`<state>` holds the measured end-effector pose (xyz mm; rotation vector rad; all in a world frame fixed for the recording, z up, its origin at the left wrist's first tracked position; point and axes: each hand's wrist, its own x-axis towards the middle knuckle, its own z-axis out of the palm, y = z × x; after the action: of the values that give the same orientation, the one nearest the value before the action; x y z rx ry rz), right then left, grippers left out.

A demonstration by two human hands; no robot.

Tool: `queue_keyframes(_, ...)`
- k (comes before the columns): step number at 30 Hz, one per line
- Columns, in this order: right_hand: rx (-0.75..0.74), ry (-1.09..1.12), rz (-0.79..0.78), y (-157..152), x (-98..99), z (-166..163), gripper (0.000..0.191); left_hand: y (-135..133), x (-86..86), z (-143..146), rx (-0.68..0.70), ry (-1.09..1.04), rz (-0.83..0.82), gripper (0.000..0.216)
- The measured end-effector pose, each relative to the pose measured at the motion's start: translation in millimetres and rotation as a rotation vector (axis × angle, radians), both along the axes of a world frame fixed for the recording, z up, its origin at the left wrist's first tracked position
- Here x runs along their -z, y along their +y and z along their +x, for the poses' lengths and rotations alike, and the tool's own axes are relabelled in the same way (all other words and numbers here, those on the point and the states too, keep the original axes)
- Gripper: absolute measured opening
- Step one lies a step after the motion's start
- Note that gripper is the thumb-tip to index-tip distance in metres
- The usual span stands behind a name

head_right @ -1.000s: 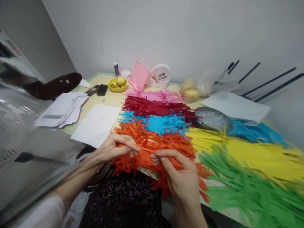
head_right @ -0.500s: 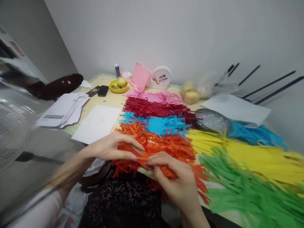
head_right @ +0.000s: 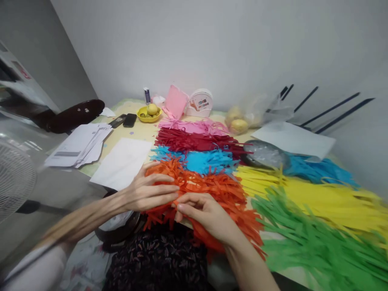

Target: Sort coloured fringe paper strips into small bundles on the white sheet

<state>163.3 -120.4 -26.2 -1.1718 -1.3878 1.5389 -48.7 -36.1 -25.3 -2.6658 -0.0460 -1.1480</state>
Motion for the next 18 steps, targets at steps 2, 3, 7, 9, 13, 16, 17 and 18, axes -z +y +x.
queue_keyframes(2, 0.094, 0.106, -0.017, -2.8, 8.5, -11.3, 0.034, 1.0, 6.0, -0.8, -0.003, -0.036, -0.051, 0.016)
queue_keyframes(3, 0.155, 0.133, -0.011, -5.3, 12.0, -16.1, 0.033, 0.7, 9.4, -0.4, -0.015, -0.051, -0.106, 0.017)
queue_keyframes(7, 0.329, 0.165, 0.097, -11.5, 16.6, -27.8, 0.026, -6.7, 22.7, 14.0, -0.068, -0.135, -0.526, 0.018)
queue_keyframes(9, 0.393, 0.195, 0.188, -8.6, 13.5, -28.6, 0.021, -13.1, 25.3, 28.3, -0.079, -0.257, -0.764, 0.020)
queue_keyframes(13, 0.530, 0.113, 0.398, 2.7, -0.9, -21.8, 0.012, -25.2, 16.4, 55.7, -0.014, -0.517, -1.128, 0.020)
queue_keyframes(16, 0.594, -0.004, 0.525, 6.3, -10.3, -18.6, 0.010, -28.2, 6.2, 68.3, 0.075, -0.519, -1.362, 0.022)
queue_keyframes(17, 0.609, -0.035, 0.559, 7.0, -11.2, -18.1, 0.009, -27.4, 4.5, 71.7, 0.085, -0.520, -1.419, 0.023)
queue_keyframes(18, 0.621, -0.073, 0.596, 8.4, -10.5, -16.5, 0.009, -25.7, 3.9, 74.8, 0.078, -0.529, -1.465, 0.023)
